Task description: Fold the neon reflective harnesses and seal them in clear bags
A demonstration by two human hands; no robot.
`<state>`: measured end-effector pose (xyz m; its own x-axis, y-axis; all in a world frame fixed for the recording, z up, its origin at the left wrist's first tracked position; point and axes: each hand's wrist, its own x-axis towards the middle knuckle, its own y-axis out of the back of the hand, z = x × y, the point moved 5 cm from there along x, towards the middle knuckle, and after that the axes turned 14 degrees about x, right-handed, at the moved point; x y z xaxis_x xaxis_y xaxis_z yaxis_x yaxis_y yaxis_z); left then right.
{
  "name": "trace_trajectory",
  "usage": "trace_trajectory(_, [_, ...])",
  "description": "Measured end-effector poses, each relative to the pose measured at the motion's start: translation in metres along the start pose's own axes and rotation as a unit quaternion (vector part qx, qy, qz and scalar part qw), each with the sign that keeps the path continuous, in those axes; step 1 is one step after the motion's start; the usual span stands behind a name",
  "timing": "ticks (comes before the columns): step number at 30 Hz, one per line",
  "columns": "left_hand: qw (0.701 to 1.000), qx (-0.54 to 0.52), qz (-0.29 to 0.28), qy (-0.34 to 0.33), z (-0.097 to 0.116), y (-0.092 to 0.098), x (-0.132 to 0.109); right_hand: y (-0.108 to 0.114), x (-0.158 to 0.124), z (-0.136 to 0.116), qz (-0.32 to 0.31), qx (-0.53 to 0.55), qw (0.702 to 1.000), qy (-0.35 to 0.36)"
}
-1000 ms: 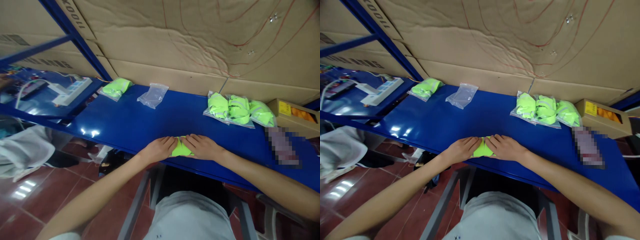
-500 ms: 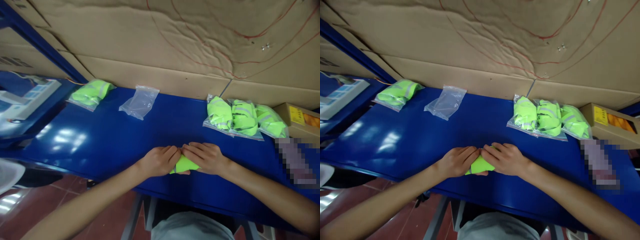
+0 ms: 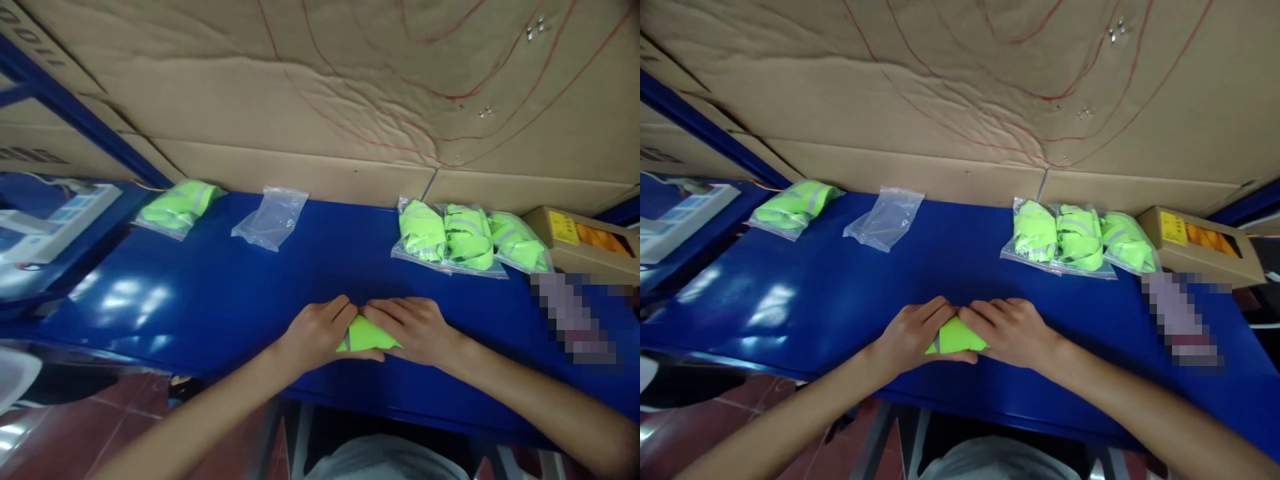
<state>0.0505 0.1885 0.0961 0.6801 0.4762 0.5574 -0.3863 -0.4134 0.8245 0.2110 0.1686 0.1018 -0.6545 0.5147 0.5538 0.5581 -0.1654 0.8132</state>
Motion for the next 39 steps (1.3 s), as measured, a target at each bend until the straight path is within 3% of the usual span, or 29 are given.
trace_trajectory(5, [0.987,-0.096,-0.129,0.028,0.011,0.003,0.023,0.017,-0.025,0.003,0.031,0.003,0.999,-0.012])
trace_trajectory(8, [0.954,-0.225,-0.198,0.008,-0.006,0.004,0.035,0.029,-0.040,0.011,0.033,-0.036,0.999,-0.020])
trace_trajectory(10, [0.941,-0.262,-0.212,0.025,-0.037,0.001,0.041,0.035,-0.046,0.020,0.047,-0.055,0.996,-0.044])
trace_trajectory(12, [0.968,-0.109,-0.123,0.190,-0.094,-0.001,0.044,0.039,-0.048,0.028,0.068,-0.070,0.993,-0.067])
trace_trajectory(14, [0.952,-0.009,-0.078,0.297,-0.141,-0.005,0.042,0.040,-0.047,0.033,0.085,-0.076,0.990,-0.082])
trace_trajectory(16, [0.896,0.119,-0.131,0.408,-0.178,-0.016,0.033,0.038,-0.045,0.035,0.087,-0.073,0.989,-0.091])
trace_trajectory(19, [0.847,0.143,-0.220,0.463,-0.203,-0.034,0.023,0.035,-0.044,0.034,0.077,-0.059,0.991,-0.094])
trace_trajectory(24, [0.889,0.058,-0.268,0.367,-0.189,-0.045,0.021,0.044,-0.048,0.036,0.103,-0.042,0.988,-0.104])
trace_trajectory(27, [0.921,0.001,-0.286,0.265,-0.164,-0.040,0.023,0.053,-0.051,0.043,0.129,-0.048,0.982,-0.127])
trace_trajectory(31, [0.939,-0.058,-0.305,0.148,-0.123,-0.033,0.027,0.059,-0.052,0.048,0.154,-0.070,0.979,-0.116])
trace_trajectory(35, [0.951,-0.004,-0.279,0.130,-0.092,-0.040,0.037,0.055,-0.050,0.049,0.142,-0.054,0.981,-0.118])
trace_trajectory(39, [0.959,0.037,-0.245,0.140,-0.077,-0.055,0.046,0.044,-0.045,0.044,0.115,-0.007,0.987,-0.115])
